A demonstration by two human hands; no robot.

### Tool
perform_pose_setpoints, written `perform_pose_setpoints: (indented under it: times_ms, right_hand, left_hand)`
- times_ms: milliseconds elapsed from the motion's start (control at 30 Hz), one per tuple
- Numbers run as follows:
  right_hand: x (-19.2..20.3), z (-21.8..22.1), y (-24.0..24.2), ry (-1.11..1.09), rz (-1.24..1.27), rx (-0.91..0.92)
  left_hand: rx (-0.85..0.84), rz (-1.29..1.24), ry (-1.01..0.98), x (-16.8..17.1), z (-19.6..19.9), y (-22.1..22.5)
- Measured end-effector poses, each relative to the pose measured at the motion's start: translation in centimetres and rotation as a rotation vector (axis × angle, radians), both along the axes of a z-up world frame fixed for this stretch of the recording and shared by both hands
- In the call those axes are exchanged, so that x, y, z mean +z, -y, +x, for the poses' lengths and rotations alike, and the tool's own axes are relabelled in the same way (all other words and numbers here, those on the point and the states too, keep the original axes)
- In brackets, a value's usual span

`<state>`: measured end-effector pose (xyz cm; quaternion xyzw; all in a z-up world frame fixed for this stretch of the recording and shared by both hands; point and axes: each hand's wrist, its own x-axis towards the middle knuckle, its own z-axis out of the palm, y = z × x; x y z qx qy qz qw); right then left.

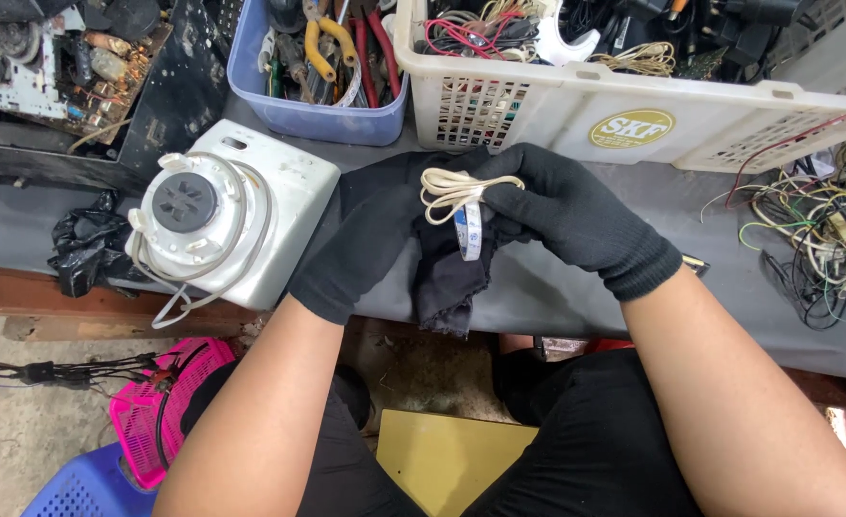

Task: Securing a bundle of wires with tape and organizing various electronic components on a repair workbench.

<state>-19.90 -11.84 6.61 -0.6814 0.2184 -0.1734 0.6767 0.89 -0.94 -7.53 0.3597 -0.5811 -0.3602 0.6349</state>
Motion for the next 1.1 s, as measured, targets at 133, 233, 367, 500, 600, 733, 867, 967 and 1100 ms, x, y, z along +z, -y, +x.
perform_pose_setpoints:
  times_ms: [133, 233, 367, 500, 600, 733, 867, 967, 1100]
  right_hand:
    - [0.7, -0.2, -0.1, 0.008, -0.037, 0.045]
    - [1.1, -0.5, -0.1, -0.006, -0.088, 0.075]
    - [1.0, -0.6, -0.2, -0.013, -0.132, 0.120]
    - [0.8, -0.4, -0.7, -0.061, -0.196, 0.164]
    - [0.2, -0.4, -0.5, -0.133, -0.316, 0.172]
    - [1.4, 0.5, -1.0, -0.139, -0.433, 0.187]
    - [0.8, 0.8, -1.2, -0.127, -0.510, 0.273]
    - [0.0, 1.1, -0.6, -0.128, -0.520, 0.285]
    - [-0.6, 1.4, -0.2, -0.141, -0.520, 0.276]
  left_hand:
    - [0.024, 0.090, -0.123, 2.0, -0.5, -0.3]
    - [0.061, 0.219, -0.307, 3.5, -0.8, -0.5]
    - [0.116, 0.412, -0.584, 5.5, -1.3, -1.0]
    - [0.176, 0.607, -0.864, 7.4, -1.8, -1.1]
    - [0.198, 0.638, -0.469, 15.4, -4.3, -3.1]
    - [0.222, 0.643, -0.323, 11.8, -2.5, -2.4]
    - [0.265, 0.621, -0.240, 14.5, -2.5, -2.6]
    - [0.268, 0.589, -0.289, 15.6, -3.0, -2.7]
    - [0.278, 0.547, -0.308, 16.1, -3.3, -2.9]
